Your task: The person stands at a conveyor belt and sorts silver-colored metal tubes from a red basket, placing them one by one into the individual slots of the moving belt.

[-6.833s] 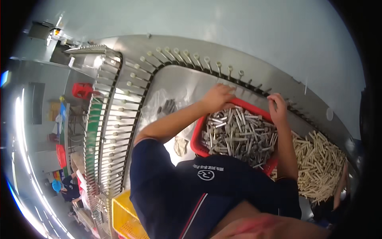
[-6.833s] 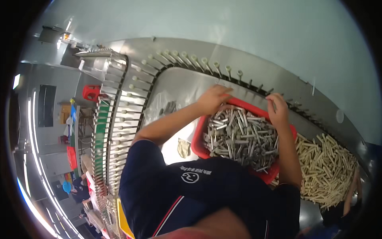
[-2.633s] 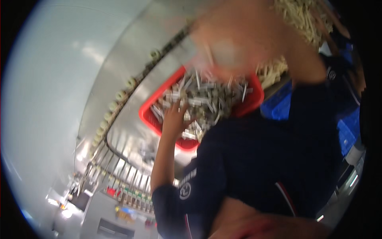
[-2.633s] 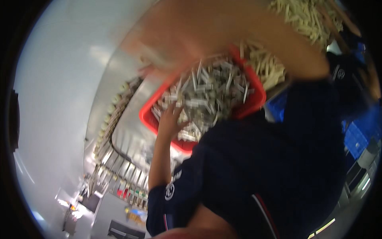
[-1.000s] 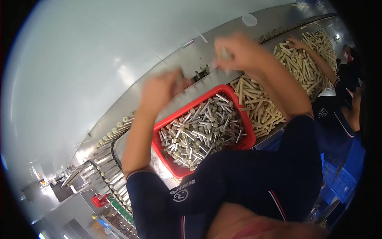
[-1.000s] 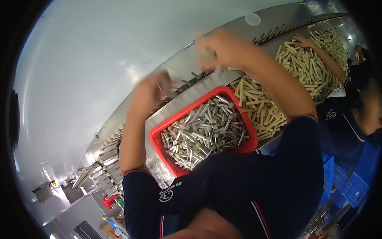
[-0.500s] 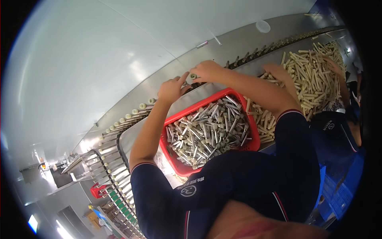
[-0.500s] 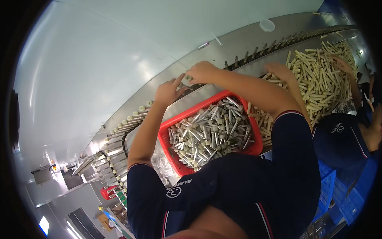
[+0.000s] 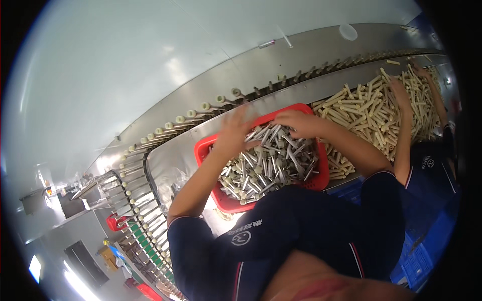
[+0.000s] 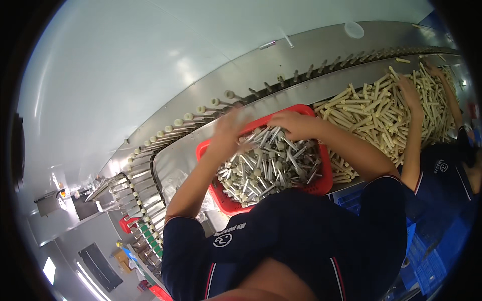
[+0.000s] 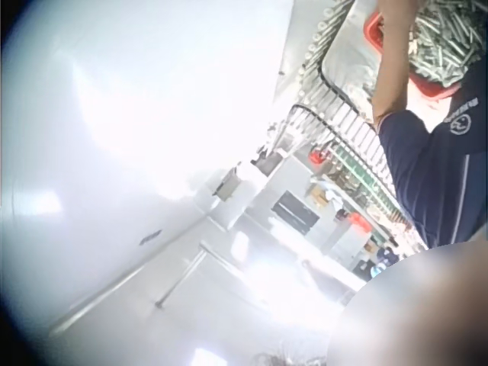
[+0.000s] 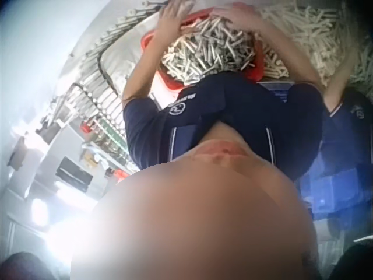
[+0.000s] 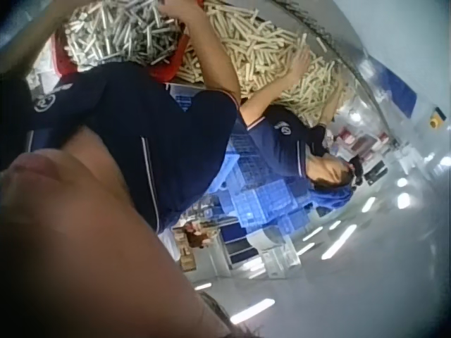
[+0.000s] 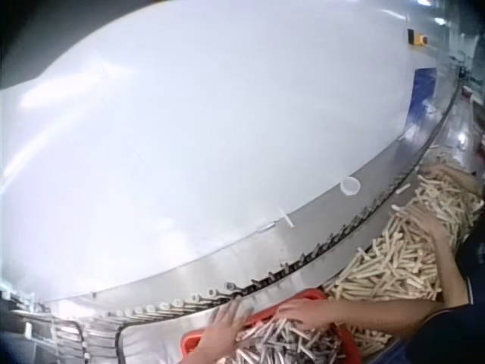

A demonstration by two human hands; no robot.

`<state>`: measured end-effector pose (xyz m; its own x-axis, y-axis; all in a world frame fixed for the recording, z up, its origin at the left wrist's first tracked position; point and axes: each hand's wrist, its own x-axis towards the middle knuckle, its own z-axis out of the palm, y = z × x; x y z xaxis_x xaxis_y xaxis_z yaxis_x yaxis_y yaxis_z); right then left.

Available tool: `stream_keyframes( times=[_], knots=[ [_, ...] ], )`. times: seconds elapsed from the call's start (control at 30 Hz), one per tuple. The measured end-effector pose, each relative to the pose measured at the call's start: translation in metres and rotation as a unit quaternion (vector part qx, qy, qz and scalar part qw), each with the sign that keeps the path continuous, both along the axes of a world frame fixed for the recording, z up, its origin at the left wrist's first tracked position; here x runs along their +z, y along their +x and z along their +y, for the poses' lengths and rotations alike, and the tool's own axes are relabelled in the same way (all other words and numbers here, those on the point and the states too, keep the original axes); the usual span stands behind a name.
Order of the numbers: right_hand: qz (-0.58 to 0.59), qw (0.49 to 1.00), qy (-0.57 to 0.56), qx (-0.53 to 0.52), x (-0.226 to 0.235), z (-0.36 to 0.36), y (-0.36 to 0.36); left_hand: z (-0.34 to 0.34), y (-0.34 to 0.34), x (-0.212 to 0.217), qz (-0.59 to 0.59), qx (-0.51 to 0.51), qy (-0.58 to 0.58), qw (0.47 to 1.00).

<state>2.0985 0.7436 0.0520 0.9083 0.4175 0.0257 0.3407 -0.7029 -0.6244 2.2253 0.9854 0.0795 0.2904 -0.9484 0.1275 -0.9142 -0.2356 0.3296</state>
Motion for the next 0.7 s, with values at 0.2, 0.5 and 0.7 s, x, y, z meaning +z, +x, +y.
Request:
stream_keyframes(
  times=[0.2,0.5,0.7],
  knots=[
    [-0.184,0.978,-0.041,-0.084,0.034,0.028,0.109,0.015,0.087,-0.001,-0.041,0.116,0.032,0.992],
    [-0.103,0.986,-0.085,-0.096,0.006,-0.002,0.137,-0.027,0.074,0.076,0.142,0.162,-0.12,0.969],
    [-0.022,0.996,0.003,-0.084,0.137,-0.015,0.048,0.017,-0.014,0.049,0.239,-0.004,0.085,0.967]
  ],
)
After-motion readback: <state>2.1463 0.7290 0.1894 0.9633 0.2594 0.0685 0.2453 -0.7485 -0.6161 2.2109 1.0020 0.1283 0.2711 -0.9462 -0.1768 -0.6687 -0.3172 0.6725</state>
